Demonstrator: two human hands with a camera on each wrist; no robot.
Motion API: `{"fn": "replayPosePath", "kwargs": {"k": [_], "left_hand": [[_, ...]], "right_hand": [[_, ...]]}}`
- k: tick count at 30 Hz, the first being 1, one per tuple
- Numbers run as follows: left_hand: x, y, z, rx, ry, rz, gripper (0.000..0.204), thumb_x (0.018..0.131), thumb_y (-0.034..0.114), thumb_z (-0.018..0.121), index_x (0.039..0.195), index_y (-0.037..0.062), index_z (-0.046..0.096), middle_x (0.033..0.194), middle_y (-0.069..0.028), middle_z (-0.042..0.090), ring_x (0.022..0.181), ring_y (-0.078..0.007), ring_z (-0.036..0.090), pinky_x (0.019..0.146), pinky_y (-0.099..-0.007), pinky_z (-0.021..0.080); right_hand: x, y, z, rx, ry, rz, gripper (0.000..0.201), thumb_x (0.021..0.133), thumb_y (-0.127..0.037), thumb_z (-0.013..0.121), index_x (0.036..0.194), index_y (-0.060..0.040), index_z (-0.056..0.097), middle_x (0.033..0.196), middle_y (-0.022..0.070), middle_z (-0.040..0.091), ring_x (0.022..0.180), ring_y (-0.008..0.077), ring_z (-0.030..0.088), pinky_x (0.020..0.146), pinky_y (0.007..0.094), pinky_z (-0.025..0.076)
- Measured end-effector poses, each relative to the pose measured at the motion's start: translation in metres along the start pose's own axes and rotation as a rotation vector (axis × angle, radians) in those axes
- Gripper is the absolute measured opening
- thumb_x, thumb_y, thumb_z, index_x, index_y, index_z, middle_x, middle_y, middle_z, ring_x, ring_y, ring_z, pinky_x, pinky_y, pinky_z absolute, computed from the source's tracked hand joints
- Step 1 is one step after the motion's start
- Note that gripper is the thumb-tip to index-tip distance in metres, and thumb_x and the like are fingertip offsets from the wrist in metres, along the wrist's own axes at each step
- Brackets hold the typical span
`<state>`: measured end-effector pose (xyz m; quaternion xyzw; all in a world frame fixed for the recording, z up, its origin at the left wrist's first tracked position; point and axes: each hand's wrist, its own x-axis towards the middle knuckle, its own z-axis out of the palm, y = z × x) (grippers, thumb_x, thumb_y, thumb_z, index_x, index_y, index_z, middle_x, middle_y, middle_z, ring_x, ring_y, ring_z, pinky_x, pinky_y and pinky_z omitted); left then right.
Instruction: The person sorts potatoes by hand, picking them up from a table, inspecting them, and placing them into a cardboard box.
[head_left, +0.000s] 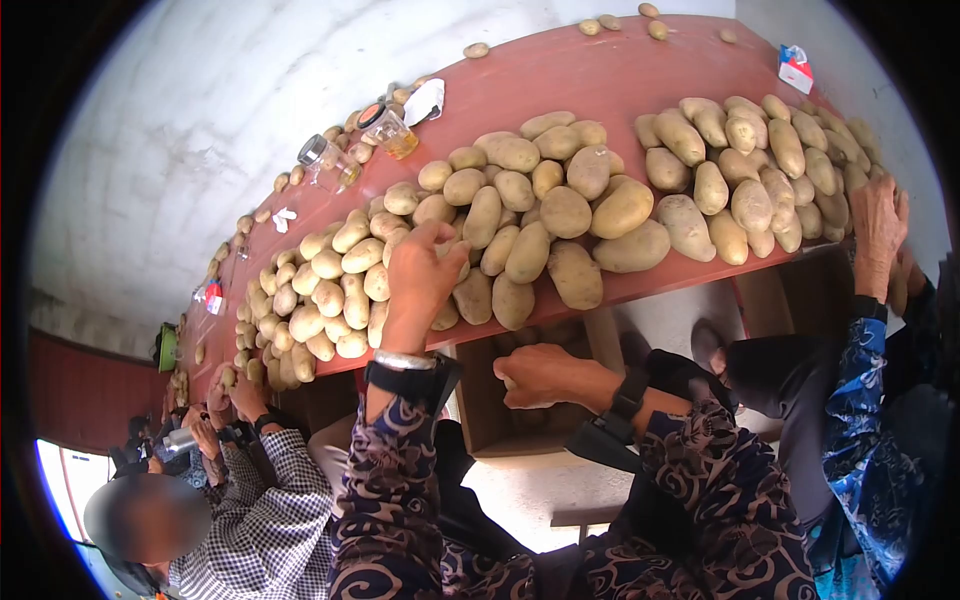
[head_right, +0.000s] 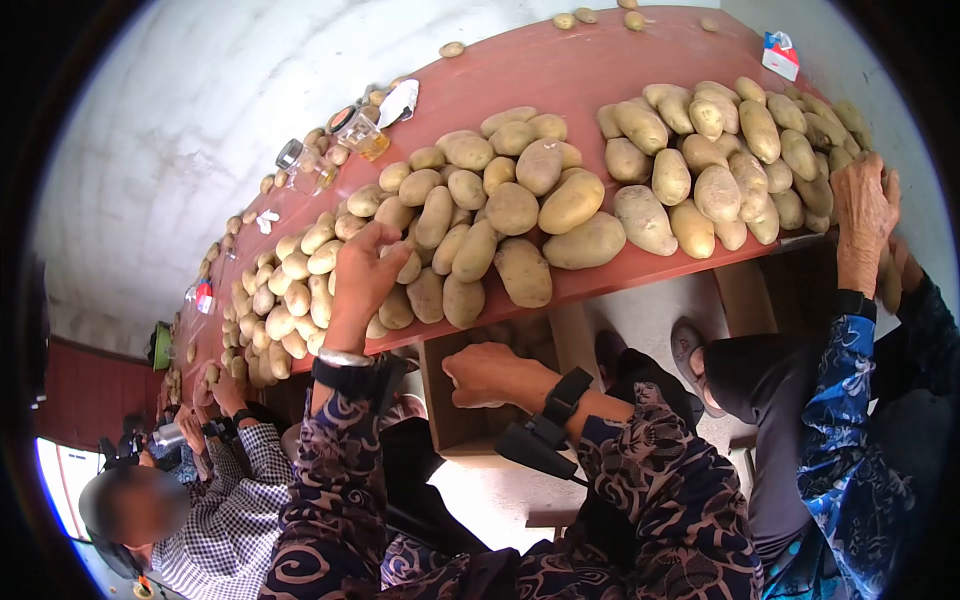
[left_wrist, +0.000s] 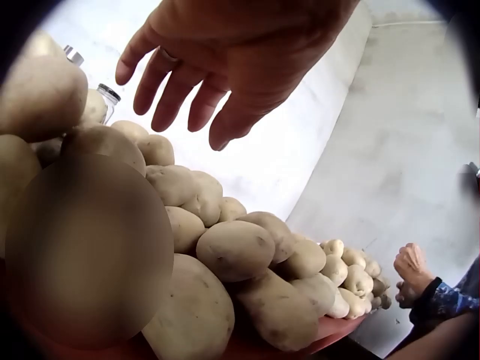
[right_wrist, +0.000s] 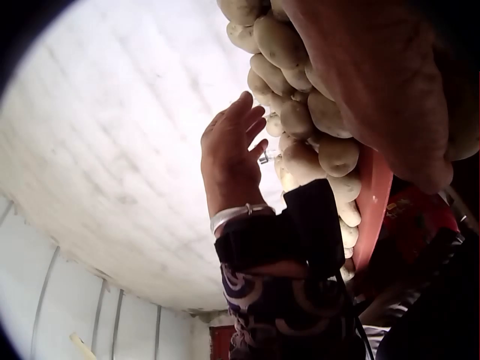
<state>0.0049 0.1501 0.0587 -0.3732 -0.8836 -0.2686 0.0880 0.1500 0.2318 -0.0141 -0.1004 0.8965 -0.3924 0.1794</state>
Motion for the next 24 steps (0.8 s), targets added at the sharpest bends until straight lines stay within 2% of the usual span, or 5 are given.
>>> {"fn": "replayPosePath", "kwargs": {"k": [3,16,19,22,24], "left_hand": [[0.017,0.003,0.015,0.056,-0.033,0.008,0.026,0.067,0.022,0.067,0.084,0.004,0.058,0.078,-0.0146,0.061,0.076,-0.0309,0.058,0.065,-0.0392,0.045],[0.031,0.007,0.035,0.086,-0.118,-0.16,0.043,0.066,0.028,0.066,0.1,0.0045,0.054,0.087,-0.0187,0.061,0.085,-0.0333,0.058,0.072,-0.0395,0.045],[0.019,0.01,0.014,0.01,-0.083,-0.178,0.041,0.066,0.025,0.066,0.098,0.003,0.054,0.08,-0.0174,0.061,0.077,-0.0304,0.059,0.068,-0.0366,0.046],[-0.007,0.016,-0.011,-0.345,-0.152,-0.159,0.034,0.065,0.015,0.066,0.094,0.0015,0.054,0.076,-0.0118,0.06,0.066,-0.0187,0.056,0.061,-0.0286,0.045],[-0.031,0.024,-0.03,-0.308,-0.235,-0.212,0.03,0.068,0.01,0.065,0.095,0.0013,0.053,0.078,-0.0075,0.058,0.07,-0.0138,0.054,0.064,-0.026,0.045]], "right_hand": [[-0.001,0.0,0.0,-0.022,0.008,0.0,0.036,0.066,-0.02,0.058,0.097,-0.0024,0.055,0.082,0.0192,0.06,0.082,0.0338,0.058,0.07,0.0425,0.045],[-0.004,0.0,-0.003,-0.139,-0.127,0.015,0.03,0.069,-0.012,0.057,0.097,-0.0043,0.056,0.094,0.0182,0.056,0.088,0.0329,0.057,0.074,0.0416,0.046],[-0.004,0.005,0.002,-0.104,-0.095,0.005,0.027,0.069,-0.012,0.057,0.095,-0.0045,0.056,0.092,0.0173,0.057,0.088,0.0331,0.057,0.074,0.041,0.046],[-0.003,0.004,0.003,-0.156,-0.081,0.015,0.025,0.068,-0.006,0.054,0.092,-0.0042,0.059,0.09,0.0165,0.06,0.088,0.0317,0.058,0.074,0.0393,0.047],[-0.002,0.006,0.003,-0.171,-0.072,0.019,0.024,0.068,-0.006,0.054,0.091,-0.0043,0.06,0.09,0.0163,0.061,0.088,0.0312,0.059,0.073,0.0392,0.047]]}}
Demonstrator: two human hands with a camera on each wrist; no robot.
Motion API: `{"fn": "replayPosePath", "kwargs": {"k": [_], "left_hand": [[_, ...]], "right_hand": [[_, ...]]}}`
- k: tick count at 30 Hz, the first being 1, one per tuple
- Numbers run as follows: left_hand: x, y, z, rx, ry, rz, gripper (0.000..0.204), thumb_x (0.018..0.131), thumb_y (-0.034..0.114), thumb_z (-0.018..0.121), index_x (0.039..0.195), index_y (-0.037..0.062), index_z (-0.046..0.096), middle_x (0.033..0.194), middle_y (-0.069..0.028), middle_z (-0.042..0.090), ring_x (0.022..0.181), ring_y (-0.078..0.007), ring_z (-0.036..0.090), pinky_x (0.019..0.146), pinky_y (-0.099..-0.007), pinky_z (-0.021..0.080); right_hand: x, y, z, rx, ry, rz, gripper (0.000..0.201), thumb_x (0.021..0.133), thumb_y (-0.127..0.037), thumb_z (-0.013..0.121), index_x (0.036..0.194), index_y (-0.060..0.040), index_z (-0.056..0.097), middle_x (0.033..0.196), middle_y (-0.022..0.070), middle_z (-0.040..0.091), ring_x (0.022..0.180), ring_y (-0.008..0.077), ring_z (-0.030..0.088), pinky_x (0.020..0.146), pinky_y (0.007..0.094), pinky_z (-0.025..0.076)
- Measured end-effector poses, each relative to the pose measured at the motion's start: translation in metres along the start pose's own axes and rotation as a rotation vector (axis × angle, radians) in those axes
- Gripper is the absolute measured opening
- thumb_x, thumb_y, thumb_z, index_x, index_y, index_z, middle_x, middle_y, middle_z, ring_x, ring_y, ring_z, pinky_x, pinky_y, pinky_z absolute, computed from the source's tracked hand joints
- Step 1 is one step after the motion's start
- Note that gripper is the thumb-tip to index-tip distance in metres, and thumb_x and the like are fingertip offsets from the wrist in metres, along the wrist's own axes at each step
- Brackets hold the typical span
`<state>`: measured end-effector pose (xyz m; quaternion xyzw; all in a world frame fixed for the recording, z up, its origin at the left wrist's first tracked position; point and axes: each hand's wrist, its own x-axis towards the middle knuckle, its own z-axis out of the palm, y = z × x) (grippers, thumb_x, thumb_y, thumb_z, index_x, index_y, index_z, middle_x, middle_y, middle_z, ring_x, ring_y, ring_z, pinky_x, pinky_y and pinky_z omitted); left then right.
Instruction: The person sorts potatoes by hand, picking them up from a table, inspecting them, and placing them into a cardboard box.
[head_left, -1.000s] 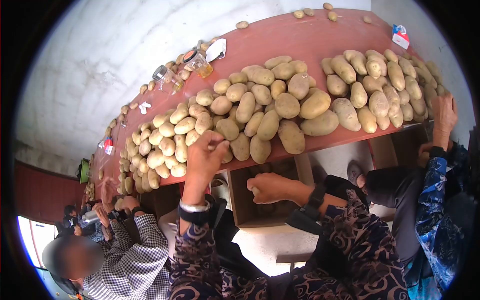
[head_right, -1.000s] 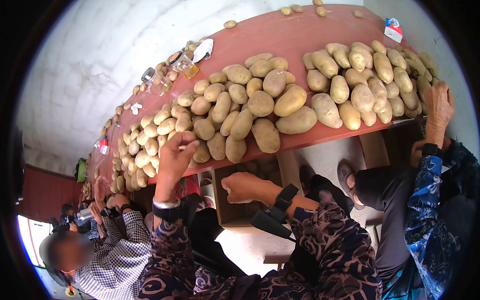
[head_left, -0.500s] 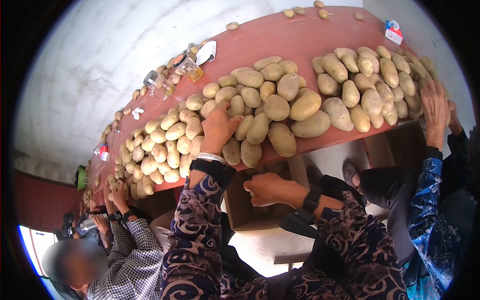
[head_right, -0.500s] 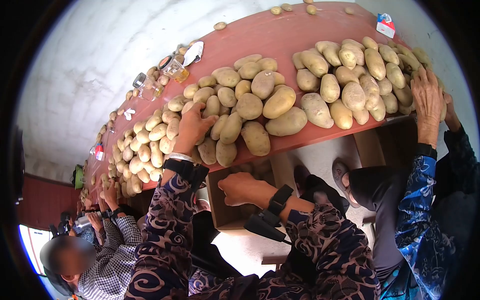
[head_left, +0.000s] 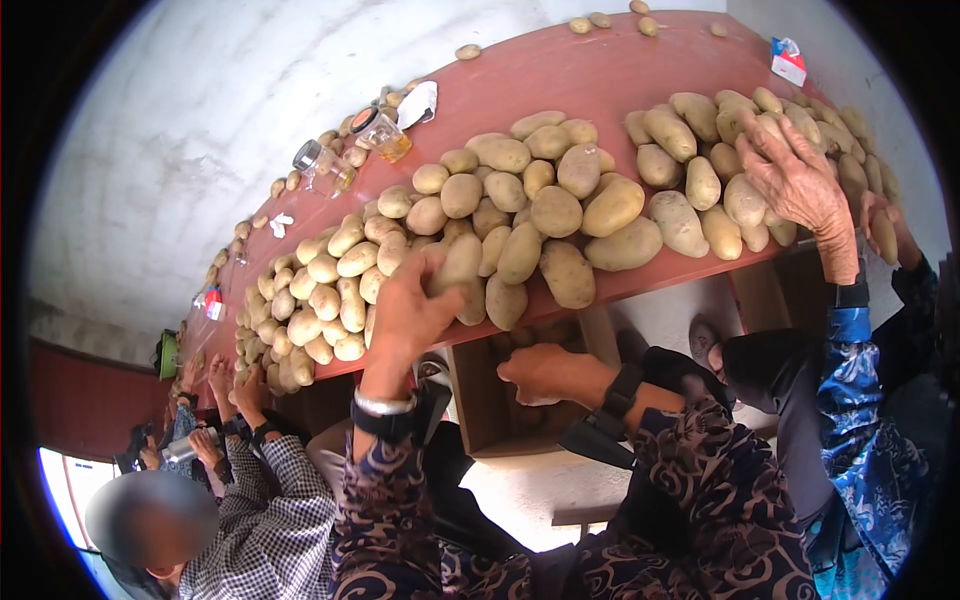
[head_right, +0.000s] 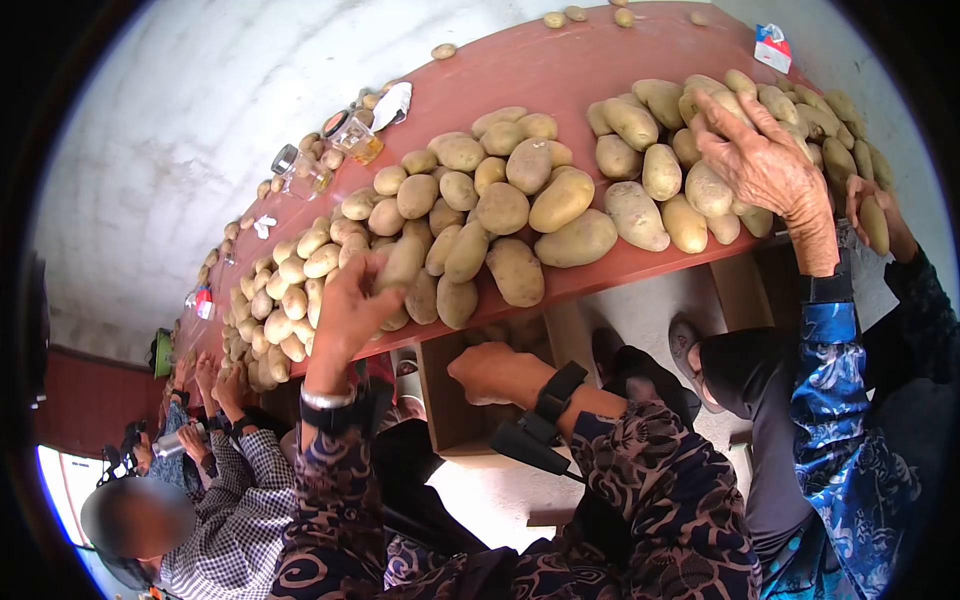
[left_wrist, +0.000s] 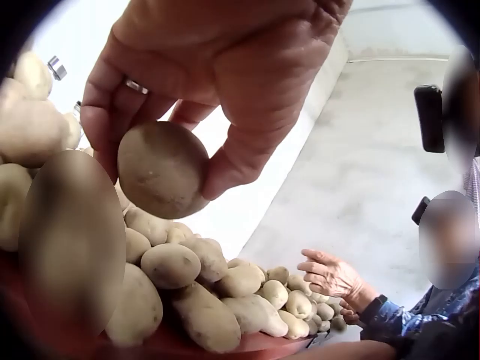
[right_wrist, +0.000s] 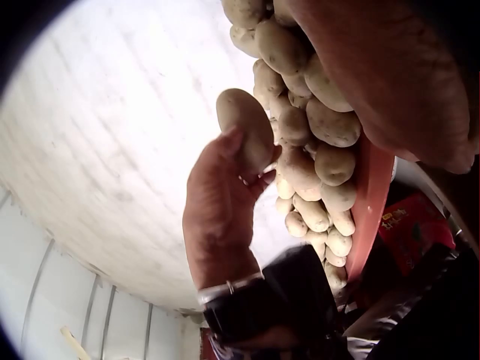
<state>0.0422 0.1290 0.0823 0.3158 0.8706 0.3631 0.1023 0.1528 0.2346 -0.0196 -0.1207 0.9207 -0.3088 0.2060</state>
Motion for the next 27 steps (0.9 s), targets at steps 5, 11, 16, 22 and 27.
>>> {"fn": "replayPosePath", "kwargs": {"k": [5,11,16,22,27], "left_hand": [[-0.067,-0.026,-0.002,0.141,-0.154,-0.059,0.037,0.063,0.019,0.068,0.095,0.0043,0.056,0.077,-0.0141,0.06,0.072,-0.0257,0.06,0.065,-0.0322,0.047],[-0.109,-0.057,0.037,0.41,-0.224,-0.184,0.034,0.063,0.028,0.065,0.089,0.0085,0.057,0.077,-0.0145,0.061,0.074,-0.0326,0.059,0.066,-0.0401,0.046],[-0.113,-0.068,0.062,0.421,-0.172,-0.17,0.031,0.066,0.026,0.064,0.088,0.0067,0.057,0.074,-0.015,0.06,0.072,-0.0326,0.059,0.063,-0.0411,0.046],[-0.108,-0.053,0.047,0.322,-0.129,-0.208,0.032,0.068,0.031,0.066,0.087,0.0065,0.058,0.073,-0.0114,0.061,0.068,-0.0273,0.06,0.06,-0.0341,0.047],[-0.103,-0.064,0.028,0.225,0.008,-0.166,0.027,0.069,0.023,0.069,0.086,0.0051,0.059,0.069,-0.0095,0.06,0.061,-0.0185,0.06,0.056,-0.0274,0.046]], "right_hand": [[-0.001,0.001,-0.002,-0.009,0.046,0.037,0.021,0.068,-0.007,0.054,0.088,-0.0045,0.061,0.086,0.0158,0.062,0.086,0.0302,0.06,0.071,0.0391,0.048],[-0.004,0.004,-0.004,-0.153,0.064,0.081,0.024,0.069,-0.01,0.054,0.092,-0.0037,0.058,0.084,0.0156,0.062,0.083,0.0304,0.06,0.07,0.0402,0.047],[0.002,0.006,0.004,-0.173,0.069,0.034,0.024,0.069,-0.011,0.054,0.091,-0.0034,0.058,0.083,0.0159,0.061,0.083,0.0309,0.059,0.07,0.0405,0.047],[0.004,0.006,0.005,-0.182,0.03,0.022,0.025,0.069,-0.013,0.055,0.093,-0.0046,0.058,0.084,0.0145,0.061,0.083,0.0314,0.059,0.071,0.041,0.047],[0.006,0.002,0.002,-0.21,0.025,0.053,0.022,0.07,-0.01,0.053,0.09,-0.0049,0.059,0.084,0.0144,0.062,0.084,0.0305,0.06,0.071,0.04,0.047]]}}
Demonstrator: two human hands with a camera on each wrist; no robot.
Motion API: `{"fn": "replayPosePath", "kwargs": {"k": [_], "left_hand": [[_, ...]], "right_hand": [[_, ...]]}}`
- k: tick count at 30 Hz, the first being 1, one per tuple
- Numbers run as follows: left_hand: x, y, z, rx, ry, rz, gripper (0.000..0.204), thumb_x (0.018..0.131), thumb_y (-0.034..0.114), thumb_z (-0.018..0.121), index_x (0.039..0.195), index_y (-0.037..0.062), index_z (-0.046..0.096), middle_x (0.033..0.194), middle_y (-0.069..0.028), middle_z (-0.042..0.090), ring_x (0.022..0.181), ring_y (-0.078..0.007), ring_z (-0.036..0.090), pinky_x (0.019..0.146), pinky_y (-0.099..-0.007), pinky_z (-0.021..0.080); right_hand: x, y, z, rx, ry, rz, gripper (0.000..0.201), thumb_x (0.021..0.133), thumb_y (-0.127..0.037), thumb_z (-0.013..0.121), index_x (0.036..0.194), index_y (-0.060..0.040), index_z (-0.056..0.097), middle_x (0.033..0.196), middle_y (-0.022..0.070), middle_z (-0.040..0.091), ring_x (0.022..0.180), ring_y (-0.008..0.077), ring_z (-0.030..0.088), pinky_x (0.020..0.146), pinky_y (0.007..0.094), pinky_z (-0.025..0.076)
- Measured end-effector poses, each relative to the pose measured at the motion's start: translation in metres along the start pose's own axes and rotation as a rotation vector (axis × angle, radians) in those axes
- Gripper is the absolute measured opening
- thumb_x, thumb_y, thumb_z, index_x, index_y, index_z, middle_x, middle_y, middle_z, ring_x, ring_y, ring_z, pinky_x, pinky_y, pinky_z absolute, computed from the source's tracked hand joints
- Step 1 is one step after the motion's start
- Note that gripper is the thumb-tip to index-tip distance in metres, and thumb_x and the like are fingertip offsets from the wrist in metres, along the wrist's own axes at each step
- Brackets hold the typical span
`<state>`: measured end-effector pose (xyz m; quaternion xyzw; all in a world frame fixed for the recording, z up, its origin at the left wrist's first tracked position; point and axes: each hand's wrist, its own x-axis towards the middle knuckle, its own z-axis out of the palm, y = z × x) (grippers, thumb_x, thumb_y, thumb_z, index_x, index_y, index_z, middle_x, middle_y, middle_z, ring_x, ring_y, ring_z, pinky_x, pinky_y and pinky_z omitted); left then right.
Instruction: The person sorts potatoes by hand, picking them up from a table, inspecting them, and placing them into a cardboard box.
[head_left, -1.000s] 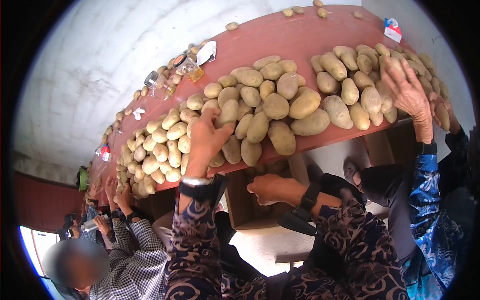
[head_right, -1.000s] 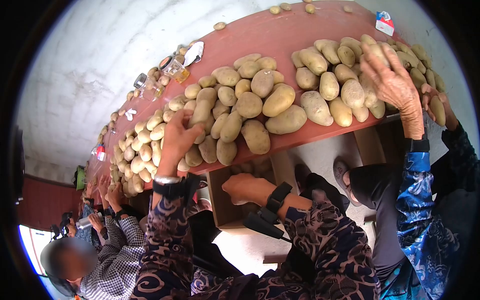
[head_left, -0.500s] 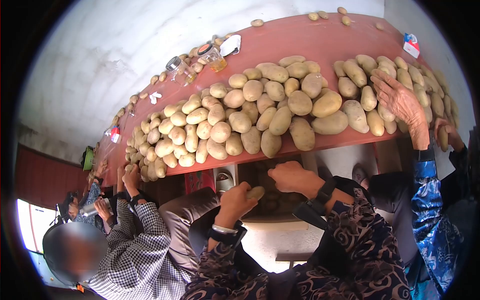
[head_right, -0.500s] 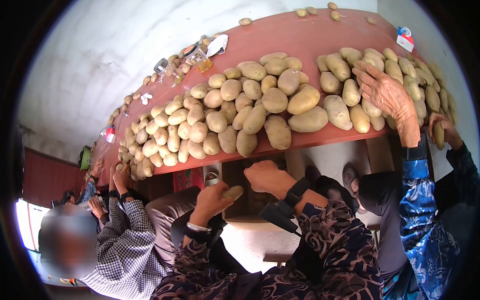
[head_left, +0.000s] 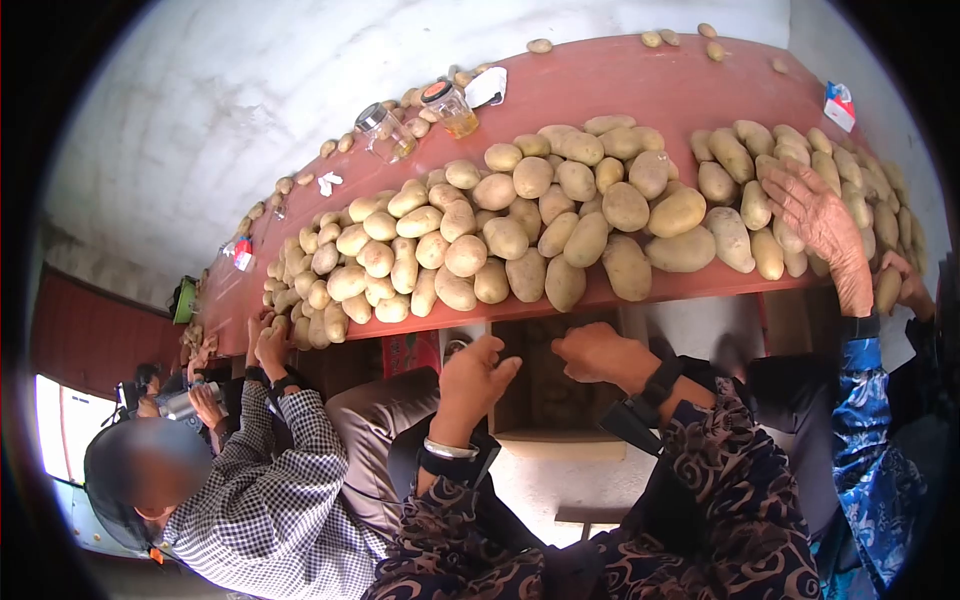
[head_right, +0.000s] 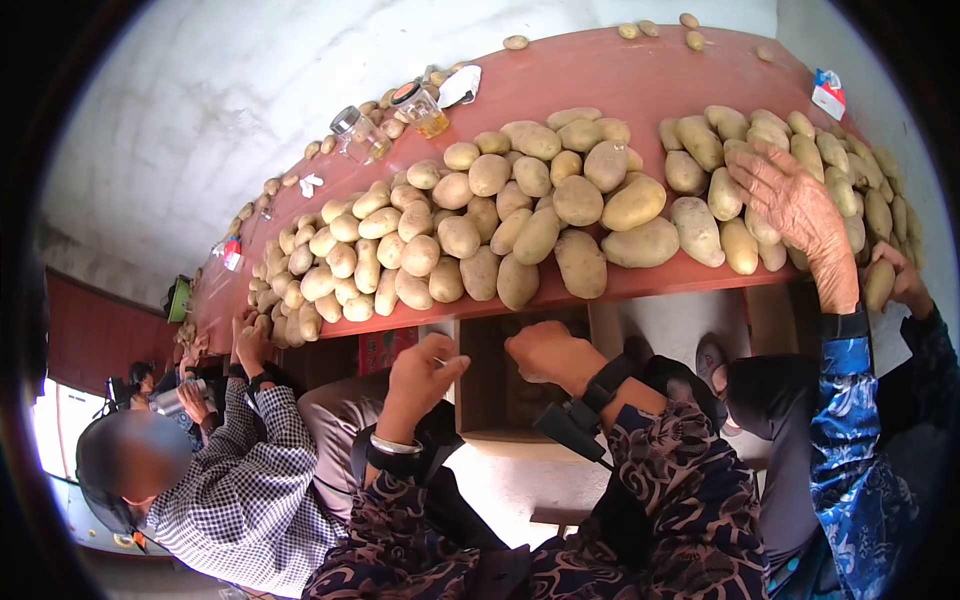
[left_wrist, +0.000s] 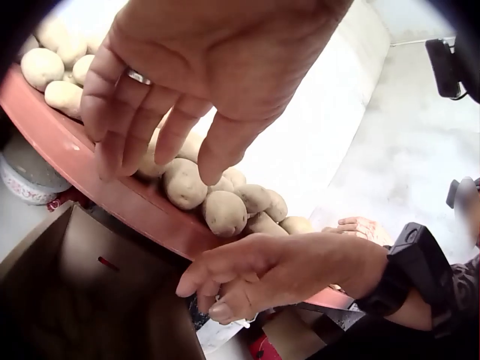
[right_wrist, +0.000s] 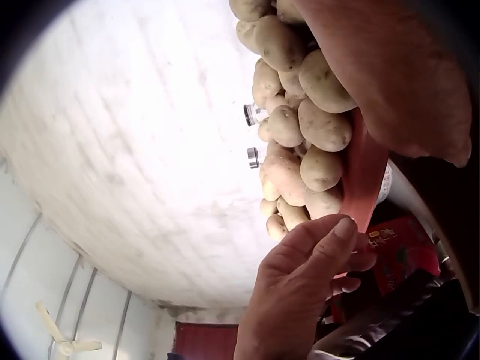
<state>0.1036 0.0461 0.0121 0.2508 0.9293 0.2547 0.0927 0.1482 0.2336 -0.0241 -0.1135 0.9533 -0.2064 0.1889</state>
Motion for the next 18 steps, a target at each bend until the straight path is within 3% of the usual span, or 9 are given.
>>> {"fn": "replayPosePath", "kwargs": {"k": [4,6,8,10,12,14,15,16,18], "left_hand": [[0.012,-0.005,-0.012,-0.056,0.096,-0.025,0.022,0.071,0.013,0.067,0.087,0.0013,0.058,0.068,-0.0064,0.059,0.06,-0.0104,0.055,0.057,-0.0238,0.045],[0.024,-0.018,-0.015,-0.137,0.197,0.004,0.028,0.067,0.023,0.069,0.087,0.0061,0.059,0.068,-0.01,0.059,0.061,-0.0246,0.059,0.057,-0.0342,0.046],[0.034,-0.008,-0.031,-0.041,0.198,-0.019,0.027,0.067,0.019,0.069,0.088,0.0044,0.059,0.072,-0.0118,0.059,0.066,-0.0256,0.059,0.06,-0.0343,0.046],[0.046,-0.002,-0.041,-0.006,0.339,0.102,0.027,0.067,0.015,0.068,0.089,0.0018,0.058,0.078,-0.0143,0.059,0.072,-0.0275,0.059,0.062,-0.0348,0.046],[0.058,0.004,-0.047,-0.003,0.301,0.072,0.032,0.066,0.011,0.067,0.095,0.0008,0.057,0.088,-0.0166,0.059,0.082,-0.03,0.057,0.069,-0.0359,0.046],[0.071,0.004,-0.047,0.045,0.389,0.191,0.039,0.065,0.01,0.067,0.102,0.0016,0.054,0.095,-0.0172,0.057,0.088,-0.0313,0.056,0.074,-0.0367,0.045],[0.076,0.008,-0.049,0.028,0.347,0.169,0.046,0.065,0.01,0.067,0.108,0.0022,0.052,0.1,-0.0176,0.056,0.094,-0.0319,0.054,0.079,-0.0369,0.044],[0.083,0.003,-0.046,0.026,0.345,0.17,0.046,0.065,0.01,0.067,0.108,0.0022,0.052,0.1,-0.0176,0.056,0.094,-0.0319,0.054,0.079,-0.0369,0.044],[0.094,-0.002,-0.041,0.054,0.297,0.189,0.05,0.065,0.009,0.068,0.112,0.0026,0.051,0.1,-0.0135,0.056,0.09,-0.0227,0.054,0.08,-0.0314,0.044]], "right_hand": [[0.0,0.001,0.005,-0.001,0.021,-0.02,0.02,0.07,-0.006,0.051,0.087,-0.0045,0.061,0.084,0.0146,0.063,0.083,0.0299,0.061,0.07,0.0392,0.048],[0.003,0.003,0.004,-0.021,-0.008,-0.016,0.02,0.07,-0.009,0.052,0.088,-0.0045,0.06,0.084,0.0153,0.061,0.083,0.0305,0.06,0.07,0.0398,0.048],[0.003,0.004,0.004,-0.039,-0.04,-0.011,0.022,0.069,-0.012,0.053,0.089,-0.0044,0.058,0.084,0.0159,0.06,0.082,0.031,0.059,0.07,0.0404,0.047],[0.002,0.004,0.005,-0.032,-0.009,-0.03,0.021,0.069,-0.012,0.053,0.088,-0.0044,0.058,0.082,0.016,0.06,0.081,0.0314,0.059,0.07,0.0405,0.047],[0.003,0.005,0.005,-0.032,-0.001,-0.029,0.02,0.069,-0.013,0.053,0.087,-0.0045,0.058,0.081,0.0156,0.061,0.081,0.0316,0.059,0.069,0.0403,0.047],[0.001,0.006,0.004,-0.03,0.004,-0.024,0.02,0.07,-0.013,0.054,0.087,-0.0046,0.058,0.08,0.0152,0.061,0.081,0.0318,0.059,0.069,0.0402,0.047],[0.001,0.007,0.004,-0.017,0.018,-0.037,0.02,0.07,-0.014,0.055,0.088,-0.0047,0.058,0.08,0.0151,0.061,0.081,0.0318,0.059,0.069,0.0401,0.047],[0.0,0.007,0.004,-0.004,0.031,-0.051,0.021,0.07,-0.016,0.055,0.088,-0.0048,0.058,0.08,0.0149,0.061,0.081,0.0318,0.059,0.069,0.04,0.047],[0.0,0.005,0.002,-0.005,0.041,-0.045,0.019,0.07,-0.012,0.055,0.087,-0.0048,0.06,0.081,0.0148,0.062,0.08,0.0308,0.06,0.068,0.0395,0.048]]}}
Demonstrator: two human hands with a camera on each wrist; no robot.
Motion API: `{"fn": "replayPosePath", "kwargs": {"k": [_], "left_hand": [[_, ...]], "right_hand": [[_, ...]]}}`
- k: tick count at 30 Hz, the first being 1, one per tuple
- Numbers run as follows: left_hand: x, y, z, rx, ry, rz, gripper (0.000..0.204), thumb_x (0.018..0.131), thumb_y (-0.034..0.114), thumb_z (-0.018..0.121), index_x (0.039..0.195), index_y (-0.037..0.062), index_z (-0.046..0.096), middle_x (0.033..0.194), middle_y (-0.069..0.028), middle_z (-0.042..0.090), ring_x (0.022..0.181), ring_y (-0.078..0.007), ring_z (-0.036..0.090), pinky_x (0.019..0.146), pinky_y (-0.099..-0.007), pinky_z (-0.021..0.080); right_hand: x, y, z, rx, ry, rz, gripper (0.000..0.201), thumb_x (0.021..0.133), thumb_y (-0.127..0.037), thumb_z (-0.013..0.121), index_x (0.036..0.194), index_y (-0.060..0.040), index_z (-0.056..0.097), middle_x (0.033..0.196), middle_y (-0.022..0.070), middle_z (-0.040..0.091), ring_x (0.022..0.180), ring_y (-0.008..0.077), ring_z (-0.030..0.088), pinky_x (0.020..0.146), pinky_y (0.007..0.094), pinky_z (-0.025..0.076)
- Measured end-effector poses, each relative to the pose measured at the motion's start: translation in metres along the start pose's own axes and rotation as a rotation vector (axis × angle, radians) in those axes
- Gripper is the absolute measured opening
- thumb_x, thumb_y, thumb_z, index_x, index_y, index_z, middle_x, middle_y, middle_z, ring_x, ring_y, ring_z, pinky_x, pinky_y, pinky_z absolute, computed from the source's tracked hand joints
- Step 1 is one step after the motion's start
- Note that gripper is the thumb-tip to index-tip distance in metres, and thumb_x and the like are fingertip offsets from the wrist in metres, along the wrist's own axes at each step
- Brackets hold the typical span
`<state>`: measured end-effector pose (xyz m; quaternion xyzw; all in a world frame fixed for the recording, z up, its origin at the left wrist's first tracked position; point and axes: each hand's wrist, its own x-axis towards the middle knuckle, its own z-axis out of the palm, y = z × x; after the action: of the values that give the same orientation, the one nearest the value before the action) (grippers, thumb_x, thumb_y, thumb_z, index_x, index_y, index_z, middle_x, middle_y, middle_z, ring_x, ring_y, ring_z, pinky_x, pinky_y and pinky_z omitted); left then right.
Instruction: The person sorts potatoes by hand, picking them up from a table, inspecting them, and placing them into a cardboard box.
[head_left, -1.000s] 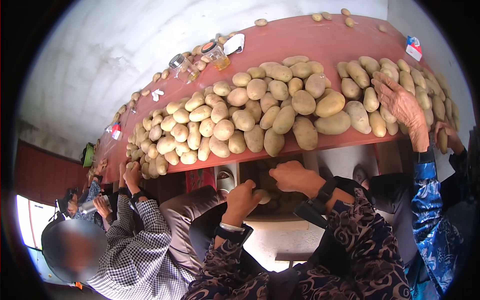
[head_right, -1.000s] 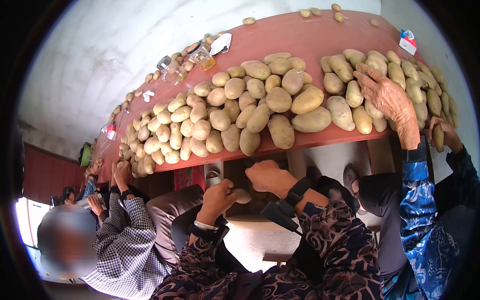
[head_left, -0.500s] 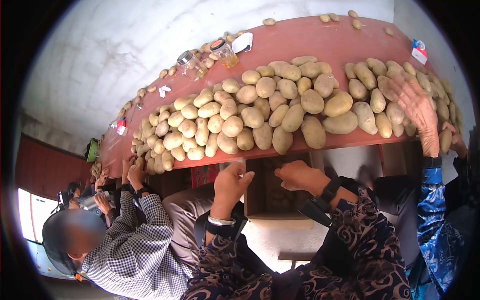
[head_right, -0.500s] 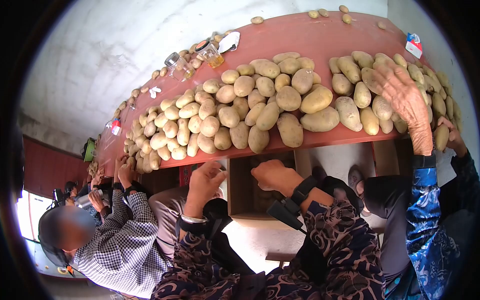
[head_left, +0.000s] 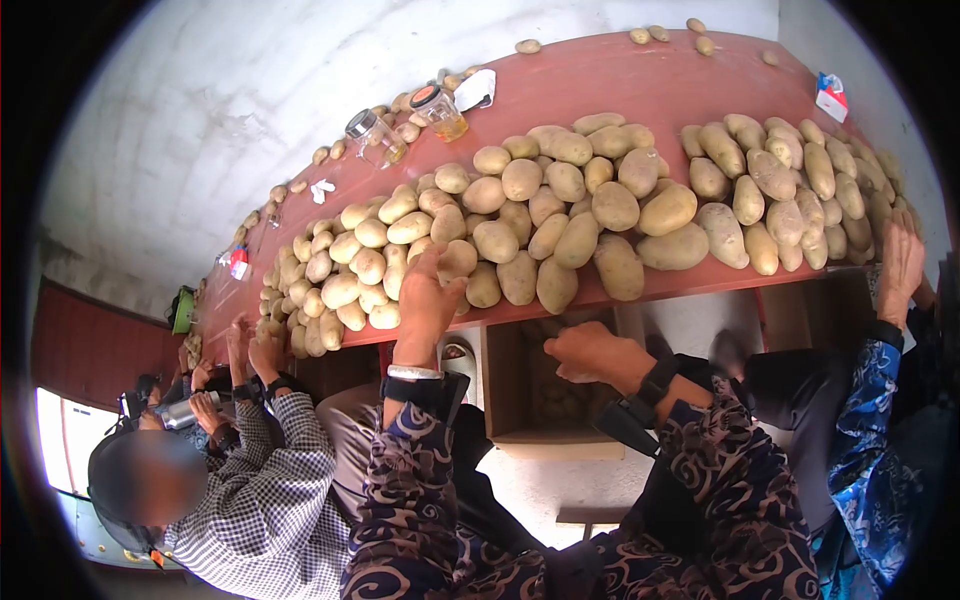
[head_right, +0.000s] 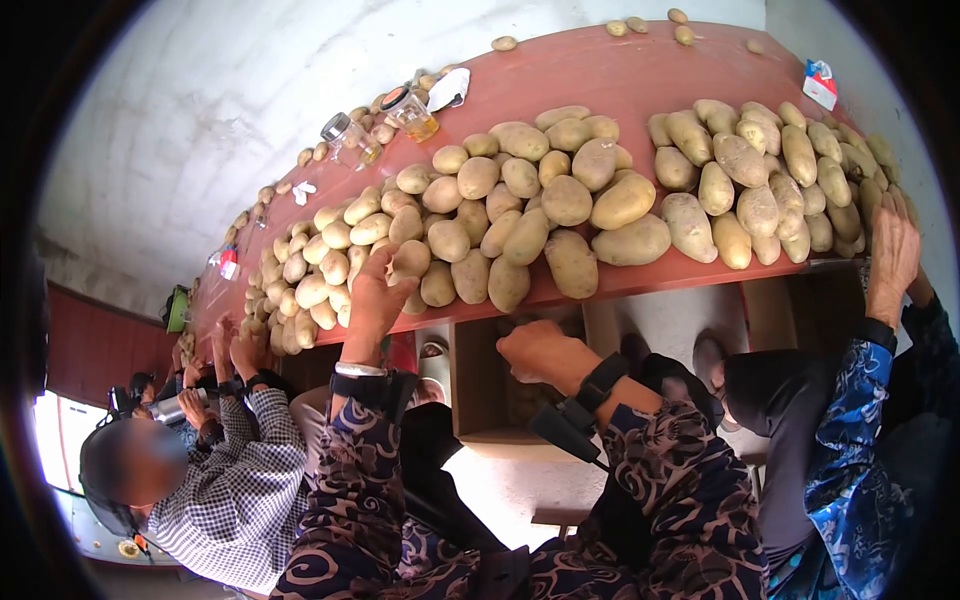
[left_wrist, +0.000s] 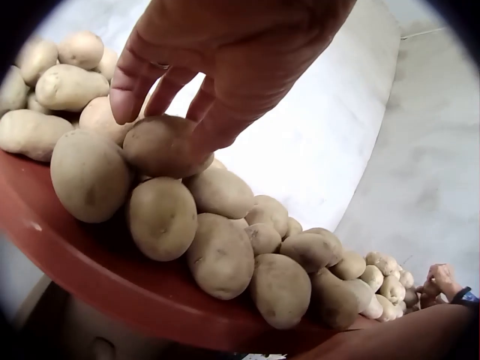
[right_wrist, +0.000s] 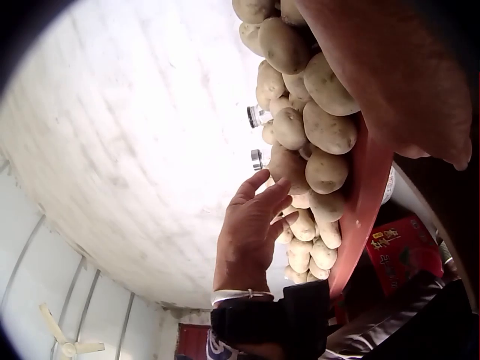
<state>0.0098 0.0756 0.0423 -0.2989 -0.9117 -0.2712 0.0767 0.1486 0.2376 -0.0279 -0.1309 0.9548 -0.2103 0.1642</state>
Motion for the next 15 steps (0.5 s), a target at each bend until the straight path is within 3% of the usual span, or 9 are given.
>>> {"fn": "replayPosePath", "kwargs": {"k": [2,4,7,11,13,15], "left_hand": [[0.002,-0.004,0.008,0.012,-0.062,-0.069,0.053,0.065,0.008,0.068,0.114,0.0034,0.05,0.102,-0.0135,0.055,0.09,-0.0225,0.054,0.079,-0.0307,0.044],[0.004,-0.011,0.02,-0.027,-0.051,-0.128,0.055,0.065,0.009,0.069,0.115,0.0043,0.048,0.103,-0.0128,0.055,0.089,-0.0227,0.055,0.078,-0.03,0.045],[0.006,-0.019,0.032,0.009,0.06,-0.052,0.056,0.065,0.011,0.07,0.116,0.0047,0.047,0.102,-0.0123,0.055,0.087,-0.0208,0.055,0.077,-0.0283,0.045],[0.007,-0.015,0.029,0.044,0.072,-0.07,0.053,0.065,0.012,0.07,0.113,0.0045,0.049,0.098,-0.0116,0.056,0.084,-0.0175,0.056,0.074,-0.0269,0.047],[0.005,-0.018,0.026,-0.178,0.087,-0.115,0.049,0.066,0.014,0.07,0.11,0.0051,0.051,0.092,-0.0103,0.058,0.08,-0.0155,0.056,0.07,-0.0264,0.047],[-0.002,-0.01,0.017,-0.151,0.081,-0.12,0.048,0.066,0.014,0.07,0.109,0.0046,0.051,0.09,-0.0094,0.058,0.079,-0.0152,0.056,0.068,-0.0261,0.047]], "right_hand": [[0.0,0.0,-0.001,-0.004,0.011,0.01,0.018,0.069,-0.009,0.054,0.085,-0.0048,0.062,0.081,0.0147,0.063,0.08,0.0298,0.061,0.068,0.0391,0.049],[0.001,0.001,0.0,0.0,-0.04,0.022,0.023,0.071,-0.019,0.058,0.09,-0.0044,0.057,0.082,0.0144,0.06,0.082,0.031,0.059,0.069,0.0397,0.047],[0.001,0.0,-0.001,-0.006,-0.046,0.026,0.023,0.072,-0.019,0.058,0.09,-0.0043,0.057,0.083,0.0144,0.06,0.082,0.0307,0.059,0.07,0.0399,0.047],[0.001,0.001,0.0,0.001,-0.024,0.024,0.023,0.073,-0.02,0.058,0.091,-0.0044,0.057,0.084,0.0143,0.06,0.083,0.0308,0.059,0.07,0.04,0.047],[0.003,0.0,-0.002,-0.005,-0.011,0.002,0.023,0.074,-0.02,0.058,0.091,-0.0044,0.057,0.083,0.0141,0.06,0.083,0.031,0.059,0.07,0.0401,0.047],[0.001,-0.003,-0.005,0.04,0.078,-0.016,0.021,0.073,-0.018,0.057,0.089,-0.0039,0.058,0.082,0.0149,0.061,0.082,0.0313,0.059,0.07,0.0404,0.047]]}}
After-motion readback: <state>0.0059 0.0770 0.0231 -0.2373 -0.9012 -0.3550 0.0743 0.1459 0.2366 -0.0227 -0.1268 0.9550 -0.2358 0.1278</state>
